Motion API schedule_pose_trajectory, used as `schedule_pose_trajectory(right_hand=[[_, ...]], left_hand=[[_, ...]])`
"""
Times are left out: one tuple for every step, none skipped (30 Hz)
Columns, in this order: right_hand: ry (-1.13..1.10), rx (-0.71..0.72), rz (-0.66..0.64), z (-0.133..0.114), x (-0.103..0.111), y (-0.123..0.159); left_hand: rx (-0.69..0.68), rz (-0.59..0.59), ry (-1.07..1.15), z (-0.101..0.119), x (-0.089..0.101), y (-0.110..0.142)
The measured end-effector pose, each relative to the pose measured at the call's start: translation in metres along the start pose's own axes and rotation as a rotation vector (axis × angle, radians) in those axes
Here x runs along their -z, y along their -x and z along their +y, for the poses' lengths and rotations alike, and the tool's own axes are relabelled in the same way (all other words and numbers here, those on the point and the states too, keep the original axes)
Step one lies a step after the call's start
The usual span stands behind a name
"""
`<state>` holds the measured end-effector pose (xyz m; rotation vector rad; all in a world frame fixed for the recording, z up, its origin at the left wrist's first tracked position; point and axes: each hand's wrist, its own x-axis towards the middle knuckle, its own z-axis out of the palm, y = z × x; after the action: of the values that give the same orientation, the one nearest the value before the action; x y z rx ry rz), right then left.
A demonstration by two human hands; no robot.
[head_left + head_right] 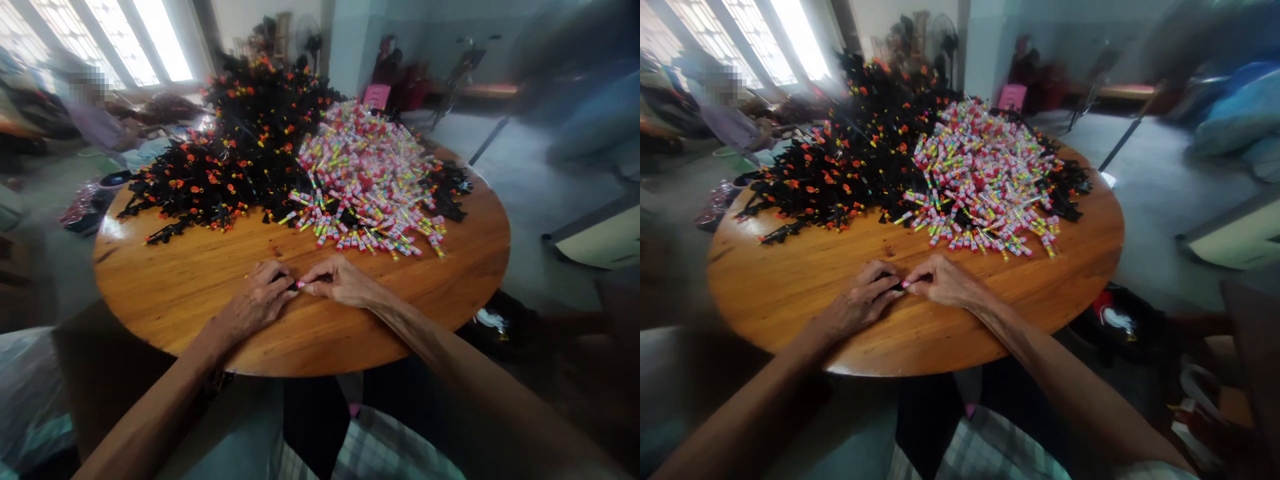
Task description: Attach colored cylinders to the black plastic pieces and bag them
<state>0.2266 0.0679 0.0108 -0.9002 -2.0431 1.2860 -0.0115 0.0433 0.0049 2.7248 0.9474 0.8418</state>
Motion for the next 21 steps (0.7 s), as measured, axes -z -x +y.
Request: schedule_pose_trajectory(right_hand=[[0.012, 0.006, -0.008, 0.000, -0.001, 0.001], [0.028, 0.007, -0.009, 0.000, -0.002, 0.001], [0.044, 0.006, -0.009, 0.000, -0.003, 0.001], [0.058, 0.004, -0.013, -0.001, -0.003, 0.001], [0.075, 0.002, -0.021, -0.002, -0.003, 0.001], [0.104, 0.009, -0.031, -0.003, -0.001, 0.000], [0.158, 0.025, -0.038, -0.005, 0.001, -0.001], [0.244, 0.053, -0.021, -0.005, 0.005, -0.003], [0.355, 0.085, 0.016, -0.006, 0.009, -0.005], [0.497, 0.128, 0.077, -0.004, 0.015, -0.007], [0.656, 0.166, 0.173, -0.001, 0.020, -0.010], [0.811, 0.181, 0.204, 0.004, 0.025, -0.015], [0.945, 0.197, 0.203, 0.009, 0.030, -0.019], [1.062, 0.221, 0.179, 0.015, 0.034, -0.024], [1.151, 0.244, 0.145, 0.021, 0.037, -0.029], [1.221, 0.260, 0.123, 0.026, 0.039, -0.033], [1.273, 0.274, 0.106, 0.029, 0.039, -0.036], [1.309, 0.284, 0.100, 0.031, 0.039, -0.038], [1.332, 0.290, 0.100, 0.031, 0.038, -0.038], [1.346, 0.295, 0.102, 0.031, 0.036, -0.038], [1.352, 0.298, 0.107, 0.030, 0.032, -0.037]], left_hand=[[-0.007, 0.000, -0.005, 0.000, -0.001, -0.001], [-0.011, -0.003, -0.013, 0.001, -0.002, -0.002], [-0.016, -0.004, -0.025, 0.002, -0.002, -0.003], [-0.014, -0.002, -0.045, 0.004, -0.001, -0.004], [-0.004, 0.009, -0.074, 0.007, 0.002, -0.003], [0.020, 0.027, -0.113, 0.011, 0.006, 0.001], [0.053, 0.062, -0.160, 0.016, 0.013, 0.007], [0.103, 0.105, -0.211, 0.021, 0.022, 0.018], [0.172, 0.155, -0.262, 0.026, 0.033, 0.032], [0.258, 0.211, -0.314, 0.030, 0.046, 0.050], [0.352, 0.269, -0.369, 0.035, 0.059, 0.072], [0.460, 0.316, -0.426, 0.038, 0.073, 0.095], [0.578, 0.331, -0.484, 0.040, 0.088, 0.118], [0.705, 0.299, -0.540, 0.041, 0.101, 0.141], [0.827, 0.230, -0.597, 0.039, 0.114, 0.160], [0.937, 0.131, -0.652, 0.033, 0.126, 0.175], [1.021, 0.030, -0.701, 0.025, 0.135, 0.185], [1.068, -0.040, -0.742, 0.012, 0.143, 0.189], [1.069, -0.057, -0.775, -0.003, 0.148, 0.187], [1.032, -0.021, -0.792, -0.021, 0.151, 0.179], [0.967, 0.045, -0.786, -0.040, 0.152, 0.168]])
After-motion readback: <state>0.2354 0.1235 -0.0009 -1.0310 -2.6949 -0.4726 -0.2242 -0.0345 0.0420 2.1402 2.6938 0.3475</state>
